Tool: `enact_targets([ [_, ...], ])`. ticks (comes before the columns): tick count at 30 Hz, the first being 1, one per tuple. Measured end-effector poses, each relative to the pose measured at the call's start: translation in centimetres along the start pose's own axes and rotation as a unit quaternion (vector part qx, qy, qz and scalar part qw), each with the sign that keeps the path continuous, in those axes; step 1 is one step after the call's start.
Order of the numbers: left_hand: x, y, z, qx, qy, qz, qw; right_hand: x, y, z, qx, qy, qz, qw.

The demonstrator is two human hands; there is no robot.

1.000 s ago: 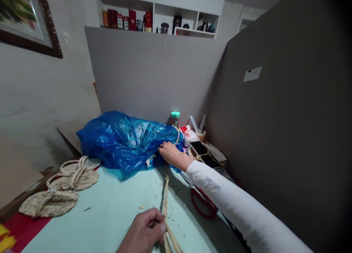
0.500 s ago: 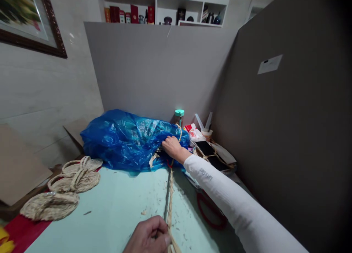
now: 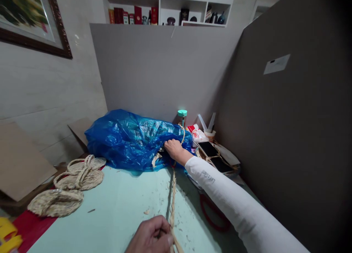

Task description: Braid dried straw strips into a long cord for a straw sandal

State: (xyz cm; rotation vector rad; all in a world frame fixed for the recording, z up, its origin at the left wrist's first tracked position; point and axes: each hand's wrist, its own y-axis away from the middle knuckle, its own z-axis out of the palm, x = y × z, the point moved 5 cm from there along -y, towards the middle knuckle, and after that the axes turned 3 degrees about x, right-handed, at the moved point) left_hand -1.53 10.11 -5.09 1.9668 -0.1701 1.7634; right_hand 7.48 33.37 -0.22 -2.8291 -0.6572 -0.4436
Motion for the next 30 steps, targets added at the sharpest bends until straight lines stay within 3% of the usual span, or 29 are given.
enact_targets([
  [4, -0.01, 0.02, -0.02, 0.011, 0.018, 0.002, 1.000, -0.17, 0.06, -0.27, -0.007, 0.008, 0.003, 1.000],
  [11, 0.26, 0.21, -0.02, 0.017, 0.019, 0.003, 1.000, 0.52, 0.55, -0.78, 0.034, 0.016, 0.011, 0.999],
  [30, 0.30, 0.25, 0.04, 0.022, 0.037, 0.006, 0.999, 0.04, -0.25, -0.46, 0.037, 0.003, 0.040, 0.999],
])
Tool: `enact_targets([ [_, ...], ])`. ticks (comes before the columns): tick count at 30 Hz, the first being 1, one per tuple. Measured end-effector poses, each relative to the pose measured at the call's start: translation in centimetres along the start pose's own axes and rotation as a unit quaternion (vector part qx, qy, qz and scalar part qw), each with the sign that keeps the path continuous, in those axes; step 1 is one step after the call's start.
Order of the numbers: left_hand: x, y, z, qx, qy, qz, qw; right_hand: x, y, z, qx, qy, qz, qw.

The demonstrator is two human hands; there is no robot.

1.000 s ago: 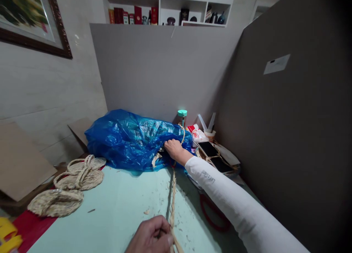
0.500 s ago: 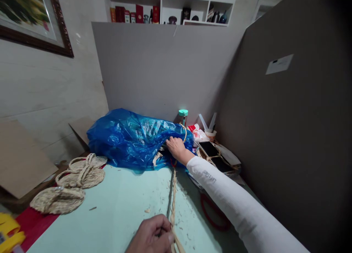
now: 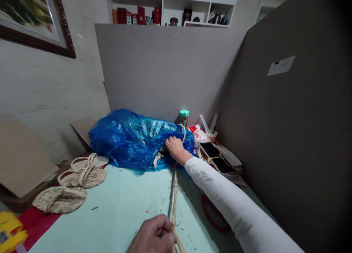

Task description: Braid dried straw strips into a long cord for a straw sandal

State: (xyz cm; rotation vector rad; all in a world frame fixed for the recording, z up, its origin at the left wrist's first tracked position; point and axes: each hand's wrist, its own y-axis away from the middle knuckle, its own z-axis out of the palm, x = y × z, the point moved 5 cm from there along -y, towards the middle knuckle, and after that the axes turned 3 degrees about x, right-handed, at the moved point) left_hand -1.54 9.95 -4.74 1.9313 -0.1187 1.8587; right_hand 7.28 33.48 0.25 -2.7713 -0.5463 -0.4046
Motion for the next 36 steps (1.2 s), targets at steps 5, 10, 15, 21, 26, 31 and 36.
enact_targets([
  [5, 0.2, 0.1, -0.1, 0.004, -0.011, 0.001, 1.000, -0.3, -0.1, 0.2, -0.021, -0.007, 0.008, 1.000],
  [10, 0.1, 0.0, -0.1, -0.008, -0.017, 0.006, 1.000, -0.4, 0.5, 0.2, -0.064, -0.009, -0.018, 0.998],
  [15, 0.0, -0.1, -0.1, -0.007, -0.019, 0.015, 1.000, -0.2, 0.9, -0.3, -0.044, 0.006, -0.019, 0.999],
  [21, 0.2, 0.0, -0.1, -0.016, -0.020, 0.022, 0.999, -1.3, 0.8, -0.2, 0.017, 0.011, -0.004, 1.000],
  [26, 0.1, -0.1, 0.0, -0.011, -0.012, 0.014, 1.000, -1.6, 0.7, 0.1, 0.015, 0.007, -0.001, 1.000],
  [31, -0.5, -0.3, -0.1, -0.009, -0.014, 0.018, 1.000, -1.1, 0.9, -0.2, -0.001, 0.006, -0.028, 1.000],
  [36, -0.4, -0.2, -0.2, -0.009, -0.041, 0.040, 0.998, -0.7, 1.4, -1.7, 0.030, 0.010, -0.036, 0.999],
])
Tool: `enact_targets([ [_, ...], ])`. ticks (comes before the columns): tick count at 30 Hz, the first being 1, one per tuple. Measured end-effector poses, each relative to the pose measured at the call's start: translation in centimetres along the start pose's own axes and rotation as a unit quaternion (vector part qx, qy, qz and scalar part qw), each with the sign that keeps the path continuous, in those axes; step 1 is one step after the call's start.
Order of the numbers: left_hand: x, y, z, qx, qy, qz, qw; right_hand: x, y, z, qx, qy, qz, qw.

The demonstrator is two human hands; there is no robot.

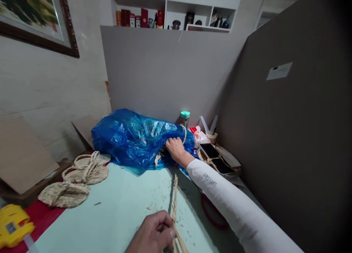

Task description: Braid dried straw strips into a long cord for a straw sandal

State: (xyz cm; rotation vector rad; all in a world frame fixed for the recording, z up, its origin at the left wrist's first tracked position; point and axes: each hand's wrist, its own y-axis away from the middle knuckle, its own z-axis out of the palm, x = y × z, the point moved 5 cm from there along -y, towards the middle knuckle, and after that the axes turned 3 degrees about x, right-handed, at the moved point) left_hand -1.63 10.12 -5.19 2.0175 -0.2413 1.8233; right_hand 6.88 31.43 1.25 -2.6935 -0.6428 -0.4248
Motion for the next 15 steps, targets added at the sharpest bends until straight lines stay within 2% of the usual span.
enact_targets([
  [6, -0.1, 0.0, 0.0, -0.001, -0.013, -0.001, 1.000, 0.1, 0.1, -0.6, 0.032, 0.005, 0.027, 0.999],
  [15, -0.3, 0.0, -0.1, -0.006, -0.012, 0.003, 1.000, -2.1, -0.6, 1.5, -0.013, -0.003, -0.008, 1.000],
])
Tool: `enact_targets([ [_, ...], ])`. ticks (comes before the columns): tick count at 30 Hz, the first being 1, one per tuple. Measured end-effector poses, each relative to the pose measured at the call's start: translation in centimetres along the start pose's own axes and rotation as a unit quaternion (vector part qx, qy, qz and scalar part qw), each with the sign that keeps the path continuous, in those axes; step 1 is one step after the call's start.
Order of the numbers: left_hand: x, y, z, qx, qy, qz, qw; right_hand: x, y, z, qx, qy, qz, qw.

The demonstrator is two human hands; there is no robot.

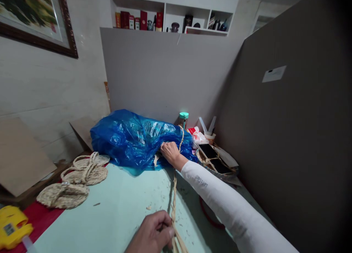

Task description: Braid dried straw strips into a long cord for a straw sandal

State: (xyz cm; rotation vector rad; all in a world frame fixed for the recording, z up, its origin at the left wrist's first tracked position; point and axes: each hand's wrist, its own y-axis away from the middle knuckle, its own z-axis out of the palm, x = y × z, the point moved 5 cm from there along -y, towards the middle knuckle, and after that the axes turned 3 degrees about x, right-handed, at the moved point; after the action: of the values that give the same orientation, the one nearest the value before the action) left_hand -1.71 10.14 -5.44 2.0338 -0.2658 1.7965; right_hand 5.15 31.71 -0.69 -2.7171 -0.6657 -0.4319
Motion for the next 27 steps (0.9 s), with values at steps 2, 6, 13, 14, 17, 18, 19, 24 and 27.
enact_targets([
  [2, -0.1, 0.0, 0.0, 0.004, 0.005, 0.000, 1.000, -0.3, 0.1, -0.2, -0.001, -0.004, -0.008, 1.000],
  [6, -0.1, 0.0, 0.1, 0.009, 0.018, 0.011, 1.000, -0.3, 0.6, -0.9, 0.002, -0.017, -0.019, 1.000],
  [13, 0.5, 0.5, 0.2, 0.034, 0.033, 0.002, 0.999, 2.2, 1.8, -2.6, -0.002, -0.050, -0.010, 0.999],
  [14, 0.5, 0.5, 0.2, 0.035, 0.038, 0.000, 0.999, 2.6, 2.0, -3.0, 0.003, -0.053, -0.001, 0.999],
  [17, 0.3, 0.4, 0.3, 0.033, 0.042, -0.008, 0.999, 3.6, 2.5, -4.1, 0.023, -0.058, 0.027, 0.998],
  [18, 0.2, 0.3, 0.4, 0.031, 0.040, -0.011, 0.999, 3.8, 2.8, -4.4, 0.028, -0.060, 0.035, 0.997],
  [19, 0.0, 0.3, 0.4, 0.028, 0.037, -0.014, 0.999, 3.9, 3.0, -4.6, 0.030, -0.062, 0.041, 0.997],
  [24, 0.0, 0.4, 0.3, 0.024, 0.027, -0.014, 0.999, 5.5, 4.7, -5.4, 0.002, -0.070, 0.057, 0.996],
  [27, 0.4, 0.8, 0.3, 0.028, 0.022, -0.019, 0.999, 7.7, 6.1, -6.3, -0.042, -0.079, 0.069, 0.994],
])
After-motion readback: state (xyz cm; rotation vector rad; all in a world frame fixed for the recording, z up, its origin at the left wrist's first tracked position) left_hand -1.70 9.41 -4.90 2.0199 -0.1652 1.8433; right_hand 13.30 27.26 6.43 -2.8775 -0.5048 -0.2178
